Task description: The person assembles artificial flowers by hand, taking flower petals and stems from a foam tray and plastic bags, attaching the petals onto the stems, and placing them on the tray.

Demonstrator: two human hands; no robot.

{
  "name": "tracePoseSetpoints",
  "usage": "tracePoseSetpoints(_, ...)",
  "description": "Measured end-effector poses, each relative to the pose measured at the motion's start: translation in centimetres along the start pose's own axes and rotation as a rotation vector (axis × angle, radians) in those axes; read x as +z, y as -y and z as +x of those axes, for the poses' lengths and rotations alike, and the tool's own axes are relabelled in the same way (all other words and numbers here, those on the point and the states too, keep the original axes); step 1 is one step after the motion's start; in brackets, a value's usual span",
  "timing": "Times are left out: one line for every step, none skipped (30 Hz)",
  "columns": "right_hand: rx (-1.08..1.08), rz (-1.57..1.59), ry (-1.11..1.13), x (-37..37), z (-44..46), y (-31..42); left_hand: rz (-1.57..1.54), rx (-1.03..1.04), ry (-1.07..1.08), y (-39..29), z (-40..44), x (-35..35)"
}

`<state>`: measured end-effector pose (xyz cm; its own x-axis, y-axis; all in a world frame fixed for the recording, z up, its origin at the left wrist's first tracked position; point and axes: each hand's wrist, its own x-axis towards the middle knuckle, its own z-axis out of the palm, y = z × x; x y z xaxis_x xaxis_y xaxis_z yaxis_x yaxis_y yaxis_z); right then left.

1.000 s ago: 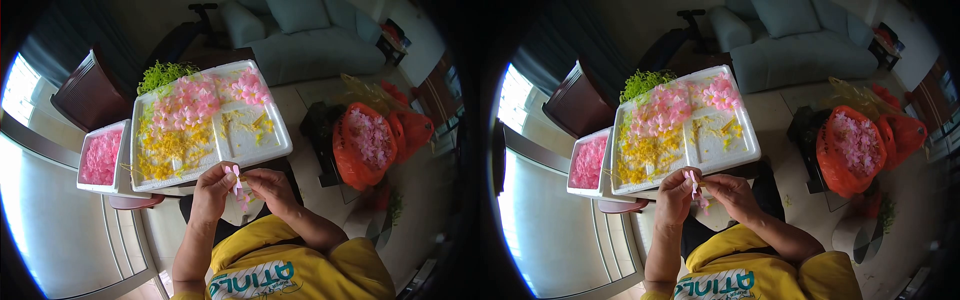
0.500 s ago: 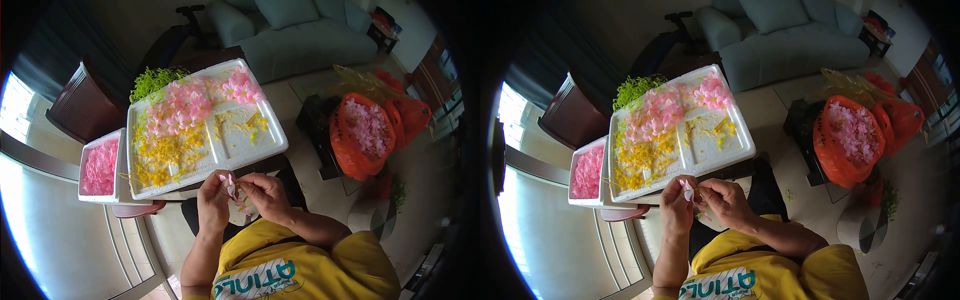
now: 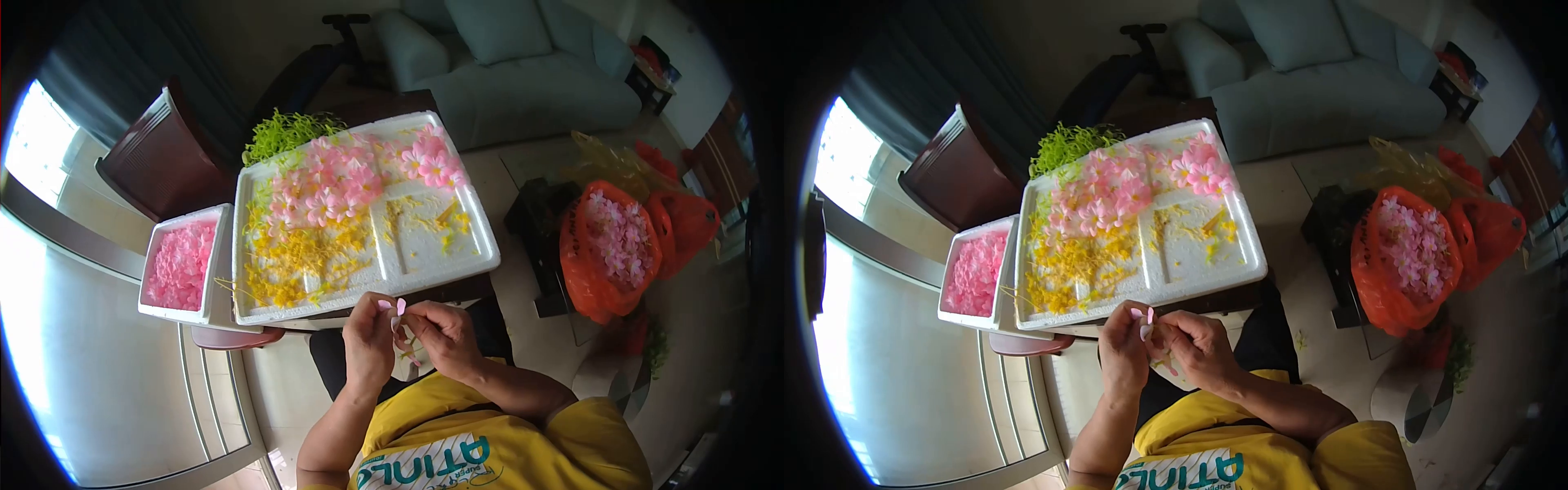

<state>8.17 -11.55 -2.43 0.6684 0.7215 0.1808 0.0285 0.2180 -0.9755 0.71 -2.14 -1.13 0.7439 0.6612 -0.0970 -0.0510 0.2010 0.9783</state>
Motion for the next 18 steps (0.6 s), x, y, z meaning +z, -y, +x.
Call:
tracePoseSetpoints(-0.001,-0.001,-0.005,0.2,0.0,0.0,0.014,-0.004,-0.025,0.0,-0.1,-0.1)
tracePoseSetpoints(-0.016,0.003,0.009,0.3,0.1,-0.1,0.015,0.014,-0.034,0.1,-0.2,-0.2)
tracePoseSetpoints(-0.008,0.008,0.017,0.3,0.2,-0.2,0.059,0.073,-0.042,0.5,-0.2,-0.3)
tracePoseSetpoints(0.001,0.011,0.025,0.3,0.2,-0.3,0.102,0.13,-0.049,0.9,-0.1,-0.4)
tracePoseSetpoints(0.011,0.013,0.029,0.2,0.2,-0.4,0.145,0.185,-0.053,1.2,-0.1,-0.4)
tracePoseSetpoints(0.021,0.016,0.03,0.3,0.2,-0.4,0.19,0.238,-0.055,1.3,-0.1,-0.4)
tracePoseSetpoints(0.014,0.016,0.03,0.3,0.1,-0.4,0.19,0.245,-0.054,1.3,-0.1,-0.3)
tracePoseSetpoints(0.035,0.038,0.03,0.4,0.0,-0.4,0.201,0.251,-0.069,1.2,-0.2,-0.2)
tracePoseSetpoints(0.056,0.059,0.029,0.4,0.0,-0.3,0.211,0.256,-0.084,1.2,-0.2,-0.1)
tracePoseSetpoints(0.077,0.079,0.028,0.4,0.0,-0.2,0.22,0.262,-0.097,1.1,-0.2,0.1)
tracePoseSetpoints(0.1,0.098,0.027,0.3,0.1,-0.1,0.227,0.266,-0.111,1.0,-0.2,0.3)
tracePoseSetpoints(0.095,0.094,0.023,0.3,0.1,0.1,0.224,0.269,-0.106,0.6,-0.2,0.4)
tracePoseSetpoints(0.111,0.205,0.02,0.5,0.1,0.6,0.146,0.207,-0.118,-0.2,-0.1,0.3)
tracePoseSetpoints(0.125,0.316,0.018,0.9,0.2,1.2,0.069,0.146,-0.13,-1.2,0.0,0.1)
tracePoseSetpoints(0.136,0.428,0.018,1.1,0.3,1.7,-0.008,0.087,-0.141,-2.1,0.1,-0.1)
tracePoseSetpoints(0.147,0.542,0.019,1.1,0.5,2.0,-0.083,0.029,-0.152,-2.6,0.4,-0.3)
tracePoseSetpoints(0.139,0.542,0.021,0.9,0.8,2.0,-0.081,0.036,-0.148,-2.8,0.6,-0.5)
tracePoseSetpoints(0.025,0.384,0.062,0.6,1.0,1.7,-0.095,0.034,-0.116,-2.9,0.8,-0.7)
